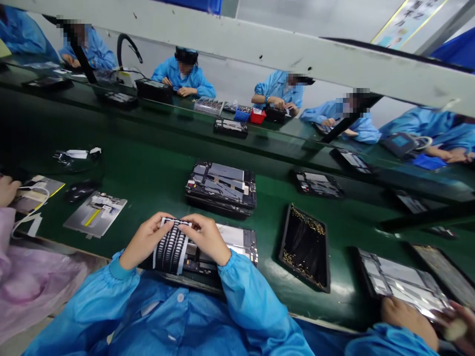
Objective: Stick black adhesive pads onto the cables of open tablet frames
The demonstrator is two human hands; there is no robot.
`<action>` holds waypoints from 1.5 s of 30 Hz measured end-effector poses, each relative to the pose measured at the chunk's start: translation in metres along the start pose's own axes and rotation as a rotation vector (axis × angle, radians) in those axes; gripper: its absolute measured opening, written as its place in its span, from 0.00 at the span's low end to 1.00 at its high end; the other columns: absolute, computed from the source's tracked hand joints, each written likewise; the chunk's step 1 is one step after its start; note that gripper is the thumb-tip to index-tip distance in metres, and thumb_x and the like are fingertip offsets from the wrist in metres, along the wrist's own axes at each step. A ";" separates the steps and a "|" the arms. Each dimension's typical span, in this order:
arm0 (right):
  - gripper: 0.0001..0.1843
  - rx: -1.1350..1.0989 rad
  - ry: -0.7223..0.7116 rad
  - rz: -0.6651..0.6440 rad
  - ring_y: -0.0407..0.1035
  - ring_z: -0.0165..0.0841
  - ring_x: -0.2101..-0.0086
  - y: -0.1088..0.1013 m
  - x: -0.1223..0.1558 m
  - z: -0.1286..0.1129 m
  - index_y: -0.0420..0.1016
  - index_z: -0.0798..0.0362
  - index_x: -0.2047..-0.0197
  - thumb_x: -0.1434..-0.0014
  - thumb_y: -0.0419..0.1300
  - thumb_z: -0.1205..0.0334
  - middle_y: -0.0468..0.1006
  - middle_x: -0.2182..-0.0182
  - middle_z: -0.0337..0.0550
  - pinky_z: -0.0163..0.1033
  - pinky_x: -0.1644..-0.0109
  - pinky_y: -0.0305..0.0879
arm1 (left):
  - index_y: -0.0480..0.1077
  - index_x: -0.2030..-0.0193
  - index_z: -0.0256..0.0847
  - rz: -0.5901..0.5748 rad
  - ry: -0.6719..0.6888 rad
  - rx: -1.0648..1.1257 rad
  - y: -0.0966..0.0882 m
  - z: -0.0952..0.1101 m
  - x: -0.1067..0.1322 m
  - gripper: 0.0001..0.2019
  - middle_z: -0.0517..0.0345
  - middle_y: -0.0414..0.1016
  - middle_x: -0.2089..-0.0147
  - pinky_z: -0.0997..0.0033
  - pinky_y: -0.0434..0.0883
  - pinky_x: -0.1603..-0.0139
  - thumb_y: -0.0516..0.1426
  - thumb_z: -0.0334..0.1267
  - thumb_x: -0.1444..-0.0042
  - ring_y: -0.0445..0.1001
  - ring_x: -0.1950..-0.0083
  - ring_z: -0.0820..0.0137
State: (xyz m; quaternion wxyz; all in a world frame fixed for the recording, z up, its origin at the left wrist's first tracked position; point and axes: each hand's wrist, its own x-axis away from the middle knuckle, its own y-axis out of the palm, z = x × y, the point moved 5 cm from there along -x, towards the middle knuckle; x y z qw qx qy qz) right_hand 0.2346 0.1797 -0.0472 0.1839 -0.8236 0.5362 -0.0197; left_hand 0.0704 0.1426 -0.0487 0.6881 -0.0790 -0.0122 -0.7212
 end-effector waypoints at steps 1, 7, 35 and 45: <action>0.12 0.003 -0.013 -0.003 0.72 0.32 0.72 0.001 -0.001 -0.002 0.82 0.50 0.59 0.37 0.64 0.51 0.81 0.70 0.39 0.36 0.68 0.68 | 0.73 0.57 0.42 0.004 0.002 -0.007 -0.001 -0.001 -0.001 0.20 0.59 0.76 0.68 0.70 0.69 0.65 0.60 0.57 0.43 0.74 0.65 0.66; 0.17 0.213 -0.552 0.278 0.78 0.39 0.61 -0.019 0.025 -0.060 0.78 0.41 0.44 0.34 0.62 0.64 0.84 0.59 0.43 0.45 0.59 0.76 | 0.74 0.61 0.45 0.380 0.277 -0.117 -0.037 0.023 0.024 0.15 0.54 0.77 0.56 0.63 0.68 0.43 0.60 0.55 0.40 0.74 0.48 0.61; 0.29 -0.522 0.484 -0.010 0.75 0.29 0.74 0.038 -0.011 0.041 0.67 0.51 0.55 0.50 0.70 0.42 0.78 0.68 0.35 0.33 0.72 0.75 | 0.72 0.48 0.42 0.716 0.317 -0.722 -0.126 0.011 0.023 0.17 0.50 0.77 0.49 0.56 0.72 0.42 0.57 0.51 0.36 0.76 0.47 0.60; 0.07 0.338 0.112 -0.197 0.74 0.34 0.69 0.042 0.003 0.025 0.75 0.51 0.54 0.36 0.62 0.61 0.76 0.71 0.39 0.39 0.61 0.71 | 0.72 0.40 0.45 0.097 0.371 -1.053 -0.058 -0.070 -0.013 0.17 0.49 0.67 0.30 0.42 0.59 0.28 0.54 0.37 0.34 0.65 0.31 0.54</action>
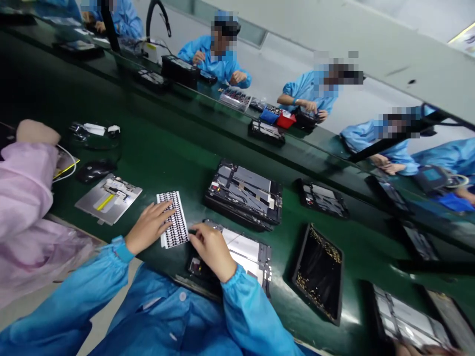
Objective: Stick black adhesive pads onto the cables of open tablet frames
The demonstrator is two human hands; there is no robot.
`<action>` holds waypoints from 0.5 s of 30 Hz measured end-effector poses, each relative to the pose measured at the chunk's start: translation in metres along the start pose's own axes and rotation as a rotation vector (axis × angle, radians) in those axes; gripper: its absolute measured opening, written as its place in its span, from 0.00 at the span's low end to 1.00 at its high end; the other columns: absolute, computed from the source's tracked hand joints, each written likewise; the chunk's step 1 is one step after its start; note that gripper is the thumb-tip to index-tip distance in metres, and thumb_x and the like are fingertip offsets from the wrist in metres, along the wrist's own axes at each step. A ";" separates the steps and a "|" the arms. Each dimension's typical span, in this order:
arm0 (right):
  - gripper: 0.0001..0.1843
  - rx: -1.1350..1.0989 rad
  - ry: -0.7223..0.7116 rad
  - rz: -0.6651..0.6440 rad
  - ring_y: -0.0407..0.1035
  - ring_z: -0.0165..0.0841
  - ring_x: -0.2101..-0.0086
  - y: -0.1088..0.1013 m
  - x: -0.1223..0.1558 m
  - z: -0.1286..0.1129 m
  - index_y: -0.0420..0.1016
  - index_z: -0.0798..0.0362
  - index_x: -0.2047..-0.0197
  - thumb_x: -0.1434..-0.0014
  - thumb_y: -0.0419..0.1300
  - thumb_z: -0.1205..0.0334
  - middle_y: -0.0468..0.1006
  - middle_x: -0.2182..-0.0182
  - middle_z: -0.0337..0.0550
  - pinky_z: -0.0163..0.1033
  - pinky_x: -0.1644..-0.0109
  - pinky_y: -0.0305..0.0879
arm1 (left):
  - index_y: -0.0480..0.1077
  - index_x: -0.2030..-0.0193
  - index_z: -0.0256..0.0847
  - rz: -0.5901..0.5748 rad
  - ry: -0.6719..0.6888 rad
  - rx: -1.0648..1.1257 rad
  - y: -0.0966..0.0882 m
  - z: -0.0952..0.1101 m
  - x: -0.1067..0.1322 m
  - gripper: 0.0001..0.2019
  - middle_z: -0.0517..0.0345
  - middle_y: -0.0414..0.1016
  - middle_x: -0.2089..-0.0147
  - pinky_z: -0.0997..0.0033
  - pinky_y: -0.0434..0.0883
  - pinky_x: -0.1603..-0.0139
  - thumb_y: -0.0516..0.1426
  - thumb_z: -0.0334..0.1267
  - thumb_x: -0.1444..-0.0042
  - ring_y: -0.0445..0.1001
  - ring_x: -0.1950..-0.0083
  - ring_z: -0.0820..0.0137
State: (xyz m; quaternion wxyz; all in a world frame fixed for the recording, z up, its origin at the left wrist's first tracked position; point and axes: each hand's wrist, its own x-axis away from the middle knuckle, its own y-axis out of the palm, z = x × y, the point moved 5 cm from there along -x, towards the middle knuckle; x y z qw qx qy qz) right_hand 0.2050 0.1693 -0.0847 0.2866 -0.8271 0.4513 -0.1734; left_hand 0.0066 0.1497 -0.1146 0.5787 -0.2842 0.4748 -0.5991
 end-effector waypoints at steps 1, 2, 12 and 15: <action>0.05 0.070 -0.084 0.009 0.74 0.36 0.64 -0.006 0.000 -0.002 0.75 0.51 0.56 0.36 0.62 0.64 0.77 0.67 0.42 0.40 0.58 0.71 | 0.72 0.41 0.47 -0.034 0.033 0.016 0.002 -0.003 -0.004 0.17 0.52 0.66 0.30 0.43 0.57 0.27 0.55 0.36 0.34 0.64 0.30 0.57; 0.04 0.115 -0.155 -0.006 0.73 0.36 0.62 -0.008 -0.001 -0.004 0.75 0.52 0.57 0.36 0.61 0.66 0.76 0.64 0.43 0.40 0.55 0.70 | 0.73 0.42 0.48 -0.063 0.062 0.031 0.003 -0.005 -0.007 0.16 0.54 0.67 0.30 0.45 0.56 0.26 0.55 0.35 0.34 0.64 0.29 0.59; 0.03 0.454 -0.436 -0.279 0.71 0.37 0.57 0.058 -0.009 -0.029 0.76 0.53 0.58 0.32 0.60 0.64 0.77 0.60 0.45 0.40 0.50 0.67 | 0.69 0.38 0.48 -0.173 0.135 0.102 0.012 -0.011 -0.008 0.20 0.53 0.58 0.25 0.49 0.55 0.25 0.58 0.44 0.35 0.57 0.25 0.61; 0.05 0.565 -0.369 -0.265 0.72 0.38 0.57 0.064 -0.012 -0.030 0.77 0.55 0.59 0.32 0.60 0.64 0.78 0.61 0.46 0.41 0.49 0.68 | 0.69 0.37 0.48 -0.172 0.135 0.101 0.014 -0.013 -0.007 0.20 0.53 0.57 0.25 0.49 0.54 0.24 0.58 0.44 0.34 0.56 0.25 0.61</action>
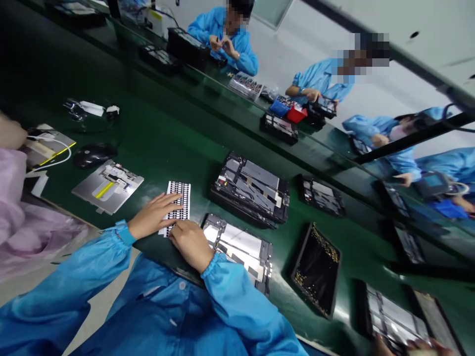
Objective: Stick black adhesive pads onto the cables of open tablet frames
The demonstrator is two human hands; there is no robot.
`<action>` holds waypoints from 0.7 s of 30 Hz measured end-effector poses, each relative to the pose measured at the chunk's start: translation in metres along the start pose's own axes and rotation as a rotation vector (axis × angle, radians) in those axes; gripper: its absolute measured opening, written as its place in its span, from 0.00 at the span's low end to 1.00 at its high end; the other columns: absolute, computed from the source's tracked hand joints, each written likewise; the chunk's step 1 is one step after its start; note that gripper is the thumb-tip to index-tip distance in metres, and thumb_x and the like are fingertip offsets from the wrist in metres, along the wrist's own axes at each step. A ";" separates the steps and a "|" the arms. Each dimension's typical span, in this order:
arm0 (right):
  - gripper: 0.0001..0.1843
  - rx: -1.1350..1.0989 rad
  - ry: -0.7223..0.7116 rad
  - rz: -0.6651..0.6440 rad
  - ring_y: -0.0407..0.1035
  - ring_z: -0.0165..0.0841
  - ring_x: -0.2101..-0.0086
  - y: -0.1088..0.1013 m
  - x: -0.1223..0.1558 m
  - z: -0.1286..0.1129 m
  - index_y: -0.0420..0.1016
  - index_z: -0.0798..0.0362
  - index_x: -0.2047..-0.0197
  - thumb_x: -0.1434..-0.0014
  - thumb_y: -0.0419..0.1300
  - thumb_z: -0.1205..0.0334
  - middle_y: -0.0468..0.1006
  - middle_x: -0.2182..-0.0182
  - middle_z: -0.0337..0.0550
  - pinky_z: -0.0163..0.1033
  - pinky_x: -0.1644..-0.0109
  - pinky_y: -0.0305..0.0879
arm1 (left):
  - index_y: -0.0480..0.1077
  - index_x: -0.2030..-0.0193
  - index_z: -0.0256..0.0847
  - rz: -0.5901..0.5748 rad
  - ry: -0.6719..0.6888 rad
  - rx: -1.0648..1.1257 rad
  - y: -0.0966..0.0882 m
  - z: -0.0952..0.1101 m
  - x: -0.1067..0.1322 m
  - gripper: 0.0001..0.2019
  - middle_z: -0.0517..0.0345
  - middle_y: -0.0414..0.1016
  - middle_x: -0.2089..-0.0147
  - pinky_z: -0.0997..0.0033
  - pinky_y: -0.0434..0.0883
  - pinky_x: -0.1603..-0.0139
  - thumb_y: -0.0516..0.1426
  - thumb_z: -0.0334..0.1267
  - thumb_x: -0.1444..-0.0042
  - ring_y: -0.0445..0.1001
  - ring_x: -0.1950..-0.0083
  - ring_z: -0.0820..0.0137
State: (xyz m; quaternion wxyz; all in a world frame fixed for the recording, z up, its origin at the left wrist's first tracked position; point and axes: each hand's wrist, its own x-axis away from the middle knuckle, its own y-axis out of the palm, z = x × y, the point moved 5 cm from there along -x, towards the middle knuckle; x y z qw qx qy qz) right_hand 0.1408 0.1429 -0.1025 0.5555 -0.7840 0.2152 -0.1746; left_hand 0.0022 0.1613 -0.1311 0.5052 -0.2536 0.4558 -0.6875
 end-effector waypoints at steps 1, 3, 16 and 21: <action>0.06 0.022 0.021 -0.003 0.72 0.38 0.57 0.001 -0.001 0.000 0.77 0.55 0.59 0.32 0.60 0.64 0.78 0.61 0.47 0.41 0.49 0.68 | 0.69 0.37 0.48 0.000 0.001 -0.002 0.000 0.000 0.000 0.20 0.53 0.57 0.25 0.49 0.54 0.24 0.58 0.44 0.34 0.56 0.25 0.61; 0.06 0.039 0.044 0.000 0.73 0.39 0.56 0.001 -0.003 -0.001 0.77 0.56 0.58 0.32 0.60 0.65 0.78 0.60 0.48 0.41 0.48 0.69 | 0.69 0.37 0.48 0.000 0.002 -0.010 0.000 -0.001 -0.001 0.20 0.54 0.58 0.25 0.49 0.55 0.24 0.57 0.44 0.34 0.56 0.25 0.61; 0.10 0.171 0.221 0.145 0.72 0.41 0.57 0.010 -0.004 -0.019 0.72 0.61 0.50 0.29 0.52 0.68 0.76 0.56 0.54 0.46 0.57 0.71 | 0.69 0.36 0.52 0.063 0.014 -0.077 -0.006 -0.009 -0.004 0.25 0.56 0.59 0.25 0.43 0.64 0.31 0.49 0.57 0.33 0.58 0.27 0.50; 0.14 0.230 0.121 0.271 0.71 0.41 0.57 0.009 0.000 -0.023 0.71 0.66 0.48 0.28 0.47 0.70 0.75 0.58 0.55 0.44 0.57 0.70 | 0.65 0.32 0.52 0.024 0.025 -0.097 -0.006 -0.011 -0.005 0.28 0.57 0.54 0.24 0.40 0.59 0.28 0.45 0.58 0.33 0.54 0.25 0.49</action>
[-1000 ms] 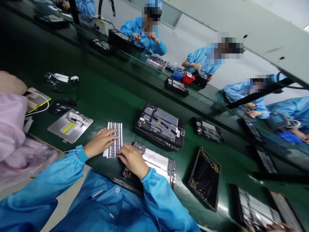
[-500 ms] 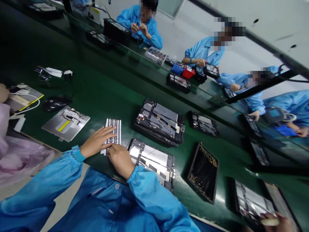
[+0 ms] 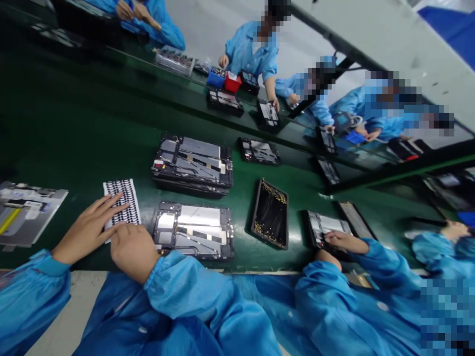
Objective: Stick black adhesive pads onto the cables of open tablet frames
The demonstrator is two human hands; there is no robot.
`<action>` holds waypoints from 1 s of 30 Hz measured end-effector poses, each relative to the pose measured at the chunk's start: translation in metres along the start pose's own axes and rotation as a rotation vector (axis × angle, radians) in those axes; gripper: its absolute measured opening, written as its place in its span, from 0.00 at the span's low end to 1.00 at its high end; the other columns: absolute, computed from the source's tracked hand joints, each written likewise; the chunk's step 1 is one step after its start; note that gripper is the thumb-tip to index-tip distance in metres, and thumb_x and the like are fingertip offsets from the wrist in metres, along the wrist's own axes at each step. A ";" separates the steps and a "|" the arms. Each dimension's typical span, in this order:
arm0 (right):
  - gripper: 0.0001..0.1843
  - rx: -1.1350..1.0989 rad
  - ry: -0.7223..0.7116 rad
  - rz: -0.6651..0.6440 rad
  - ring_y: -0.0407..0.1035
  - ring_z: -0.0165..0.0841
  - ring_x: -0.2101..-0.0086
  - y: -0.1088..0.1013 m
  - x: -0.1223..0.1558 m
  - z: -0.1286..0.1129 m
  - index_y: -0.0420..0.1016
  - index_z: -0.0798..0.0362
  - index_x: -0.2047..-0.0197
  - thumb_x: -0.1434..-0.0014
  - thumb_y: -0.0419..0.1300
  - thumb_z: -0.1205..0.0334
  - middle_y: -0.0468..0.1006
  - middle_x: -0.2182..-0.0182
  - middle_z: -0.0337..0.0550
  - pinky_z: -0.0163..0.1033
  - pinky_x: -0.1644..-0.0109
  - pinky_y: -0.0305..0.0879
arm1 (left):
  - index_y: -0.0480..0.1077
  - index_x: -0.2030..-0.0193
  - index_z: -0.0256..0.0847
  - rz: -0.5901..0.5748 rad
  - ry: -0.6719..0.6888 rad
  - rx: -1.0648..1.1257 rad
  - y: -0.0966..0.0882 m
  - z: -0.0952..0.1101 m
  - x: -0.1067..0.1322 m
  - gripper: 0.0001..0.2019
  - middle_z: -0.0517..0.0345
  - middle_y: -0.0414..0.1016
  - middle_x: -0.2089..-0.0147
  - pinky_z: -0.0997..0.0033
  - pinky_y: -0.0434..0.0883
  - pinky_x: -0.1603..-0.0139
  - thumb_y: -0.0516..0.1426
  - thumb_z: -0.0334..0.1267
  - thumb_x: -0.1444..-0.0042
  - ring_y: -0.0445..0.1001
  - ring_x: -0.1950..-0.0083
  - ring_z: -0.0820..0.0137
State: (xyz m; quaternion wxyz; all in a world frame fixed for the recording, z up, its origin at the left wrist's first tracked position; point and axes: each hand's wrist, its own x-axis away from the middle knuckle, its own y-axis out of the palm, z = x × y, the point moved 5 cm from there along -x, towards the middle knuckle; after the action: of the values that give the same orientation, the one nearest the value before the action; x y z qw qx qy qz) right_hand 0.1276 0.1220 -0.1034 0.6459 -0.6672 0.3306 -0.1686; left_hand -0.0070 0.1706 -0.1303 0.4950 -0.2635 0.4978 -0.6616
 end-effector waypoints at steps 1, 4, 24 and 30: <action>0.15 0.002 -0.033 0.007 0.71 0.41 0.56 0.000 0.000 -0.002 0.71 0.67 0.48 0.28 0.46 0.70 0.76 0.57 0.56 0.44 0.57 0.70 | 0.65 0.32 0.53 -0.008 -0.005 -0.007 -0.001 0.000 0.000 0.28 0.58 0.53 0.23 0.40 0.59 0.28 0.45 0.58 0.33 0.54 0.24 0.49; 0.16 -0.001 -0.062 0.014 0.71 0.41 0.55 0.002 -0.003 -0.003 0.70 0.68 0.47 0.28 0.44 0.71 0.76 0.55 0.57 0.45 0.56 0.69 | 0.64 0.31 0.52 -0.030 -0.007 -0.025 -0.002 -0.001 -0.002 0.28 0.59 0.51 0.23 0.39 0.59 0.28 0.45 0.57 0.34 0.53 0.24 0.48; 0.07 -0.454 0.303 0.229 0.69 0.36 0.52 -0.069 0.165 0.034 0.67 0.52 0.50 0.29 0.51 0.69 0.74 0.55 0.49 0.43 0.49 0.71 | 0.74 0.45 0.51 0.320 -0.016 0.074 -0.030 0.029 -0.025 0.14 0.61 0.67 0.32 0.42 0.60 0.28 0.53 0.47 0.32 0.63 0.29 0.55; 0.09 -0.272 0.439 0.160 0.70 0.38 0.53 -0.063 0.180 0.053 0.69 0.52 0.49 0.29 0.53 0.70 0.74 0.55 0.50 0.45 0.49 0.72 | 0.75 0.51 0.48 0.140 0.363 0.269 0.004 0.144 0.014 0.08 0.58 0.80 0.47 0.51 0.67 0.32 0.58 0.42 0.34 0.75 0.40 0.63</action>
State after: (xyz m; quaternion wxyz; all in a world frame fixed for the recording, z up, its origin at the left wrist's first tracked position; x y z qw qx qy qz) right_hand 0.3065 0.0401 -0.0843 0.4747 -0.6670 0.5337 -0.2117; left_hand 0.1107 0.1005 -0.0836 0.4725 -0.0366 0.5034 -0.7225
